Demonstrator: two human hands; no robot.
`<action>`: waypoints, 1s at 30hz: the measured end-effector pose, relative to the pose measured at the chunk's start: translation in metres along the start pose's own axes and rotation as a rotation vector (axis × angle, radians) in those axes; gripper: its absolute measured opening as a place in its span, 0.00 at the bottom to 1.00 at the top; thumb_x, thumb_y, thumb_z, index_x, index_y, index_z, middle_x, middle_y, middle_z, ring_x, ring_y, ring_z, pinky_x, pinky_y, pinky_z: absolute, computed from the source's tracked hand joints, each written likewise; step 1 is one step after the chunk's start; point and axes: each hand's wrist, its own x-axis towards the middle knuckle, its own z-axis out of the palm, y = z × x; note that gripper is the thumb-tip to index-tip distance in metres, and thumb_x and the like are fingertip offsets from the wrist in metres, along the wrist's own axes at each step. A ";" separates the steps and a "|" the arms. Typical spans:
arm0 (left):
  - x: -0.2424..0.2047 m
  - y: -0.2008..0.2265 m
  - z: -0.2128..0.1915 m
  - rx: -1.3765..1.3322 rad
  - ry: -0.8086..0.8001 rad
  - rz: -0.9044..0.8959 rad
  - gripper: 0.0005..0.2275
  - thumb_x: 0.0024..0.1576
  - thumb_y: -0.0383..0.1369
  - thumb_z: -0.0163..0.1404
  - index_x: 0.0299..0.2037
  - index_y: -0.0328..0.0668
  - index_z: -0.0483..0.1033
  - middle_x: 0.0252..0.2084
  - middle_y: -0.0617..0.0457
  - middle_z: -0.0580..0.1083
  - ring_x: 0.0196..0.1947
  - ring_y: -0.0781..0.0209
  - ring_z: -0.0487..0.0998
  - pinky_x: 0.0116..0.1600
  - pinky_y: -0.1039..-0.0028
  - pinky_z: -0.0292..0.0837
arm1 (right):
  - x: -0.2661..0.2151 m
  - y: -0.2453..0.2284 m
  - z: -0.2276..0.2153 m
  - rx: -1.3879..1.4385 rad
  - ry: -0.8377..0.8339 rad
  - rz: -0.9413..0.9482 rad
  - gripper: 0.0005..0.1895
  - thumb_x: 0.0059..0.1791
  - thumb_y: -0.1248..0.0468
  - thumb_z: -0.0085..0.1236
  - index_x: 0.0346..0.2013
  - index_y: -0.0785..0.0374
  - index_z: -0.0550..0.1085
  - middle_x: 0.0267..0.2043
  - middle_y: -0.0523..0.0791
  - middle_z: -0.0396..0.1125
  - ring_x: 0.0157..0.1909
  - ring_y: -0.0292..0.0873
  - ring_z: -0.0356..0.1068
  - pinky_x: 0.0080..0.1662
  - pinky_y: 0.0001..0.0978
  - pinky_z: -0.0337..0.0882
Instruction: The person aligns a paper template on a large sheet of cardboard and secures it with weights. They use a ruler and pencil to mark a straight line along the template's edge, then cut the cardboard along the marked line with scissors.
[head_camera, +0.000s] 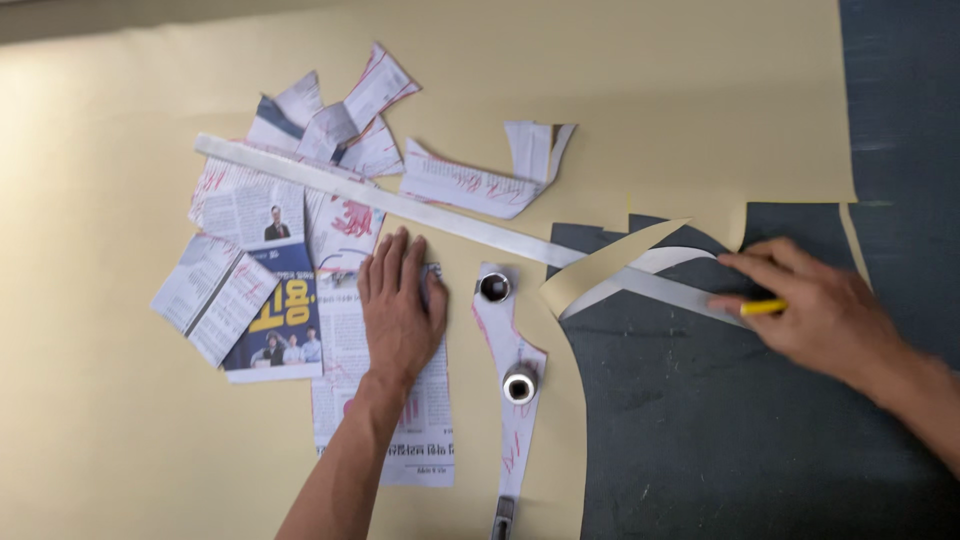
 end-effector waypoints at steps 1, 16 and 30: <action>0.001 -0.001 -0.001 0.008 -0.029 0.002 0.19 0.61 0.31 0.48 0.62 0.31 0.70 0.68 0.36 0.67 0.70 0.40 0.63 0.74 0.51 0.52 | -0.009 -0.008 0.001 0.006 -0.065 0.062 0.34 0.38 0.49 0.71 0.55 0.59 0.77 0.47 0.44 0.71 0.25 0.41 0.73 0.27 0.32 0.74; 0.027 0.013 0.004 -0.217 -0.066 0.076 0.27 0.59 0.41 0.58 0.66 0.38 0.69 0.70 0.44 0.66 0.73 0.47 0.61 0.77 0.51 0.49 | -0.021 0.013 0.011 -0.155 -0.131 0.105 0.22 0.42 0.52 0.70 0.48 0.54 0.79 0.41 0.37 0.72 0.29 0.36 0.75 0.33 0.28 0.73; 0.022 0.020 0.004 -0.215 0.018 0.037 0.21 0.54 0.36 0.62 0.56 0.38 0.75 0.62 0.43 0.71 0.67 0.44 0.68 0.75 0.52 0.57 | -0.028 0.028 0.027 -0.168 -0.107 0.081 0.23 0.42 0.52 0.69 0.48 0.57 0.78 0.43 0.39 0.71 0.33 0.37 0.76 0.36 0.27 0.78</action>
